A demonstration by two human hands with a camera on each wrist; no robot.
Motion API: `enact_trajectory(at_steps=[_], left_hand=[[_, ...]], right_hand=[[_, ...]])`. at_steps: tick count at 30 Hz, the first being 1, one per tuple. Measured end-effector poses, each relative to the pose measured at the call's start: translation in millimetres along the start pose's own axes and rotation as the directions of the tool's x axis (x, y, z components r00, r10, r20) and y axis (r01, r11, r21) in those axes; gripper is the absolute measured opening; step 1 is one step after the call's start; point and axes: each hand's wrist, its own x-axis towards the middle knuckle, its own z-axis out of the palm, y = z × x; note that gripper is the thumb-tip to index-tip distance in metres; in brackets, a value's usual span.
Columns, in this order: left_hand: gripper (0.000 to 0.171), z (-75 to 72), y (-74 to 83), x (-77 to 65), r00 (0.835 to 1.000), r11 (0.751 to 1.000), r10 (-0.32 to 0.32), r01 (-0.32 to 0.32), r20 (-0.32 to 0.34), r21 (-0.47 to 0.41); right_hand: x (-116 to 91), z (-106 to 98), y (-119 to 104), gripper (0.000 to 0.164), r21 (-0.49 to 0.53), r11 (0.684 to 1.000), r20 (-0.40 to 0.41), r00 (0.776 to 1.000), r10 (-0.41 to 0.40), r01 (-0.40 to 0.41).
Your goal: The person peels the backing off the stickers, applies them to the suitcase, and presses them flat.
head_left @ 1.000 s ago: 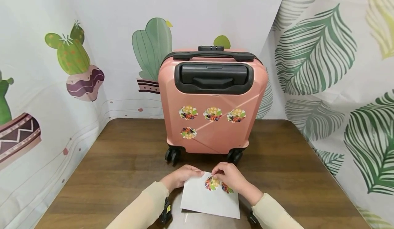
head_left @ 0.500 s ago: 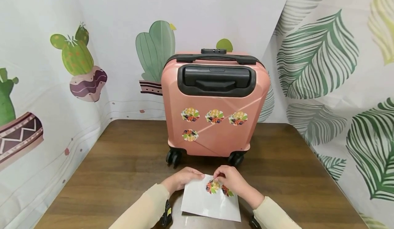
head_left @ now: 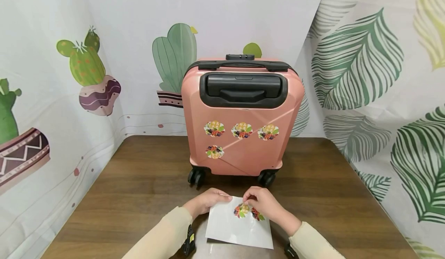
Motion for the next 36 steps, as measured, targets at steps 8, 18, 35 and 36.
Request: enact_trajectory(at_steps=[8,18,35,36], left_hand=[[0.026,-1.3,2.0,-0.3,1.0,1.0,-0.011,0.012,0.022,-0.013],[0.028,-2.0,0.3,1.2,0.999,0.999,-0.008,0.01,0.046,-0.033],[0.026,-4.3,0.2,1.4,0.998,0.999,-0.015,0.018,0.06,-0.048],[0.026,-4.3,0.3,1.5,0.998,0.999,-0.016,0.019,0.06,-0.049]], right_hand=[[-0.2,-3.1,3.5,0.009,0.034,0.999,0.018,1.0,-0.015,0.014],[0.5,-6.1,8.1,0.008,0.064,0.998,0.038,0.999,-0.005,0.002],[-1.4,-15.8,9.5,0.006,0.107,0.994,0.061,0.998,0.018,-0.024],[-1.9,-16.3,9.5,0.006,0.109,0.994,0.06,0.998,0.017,-0.023]])
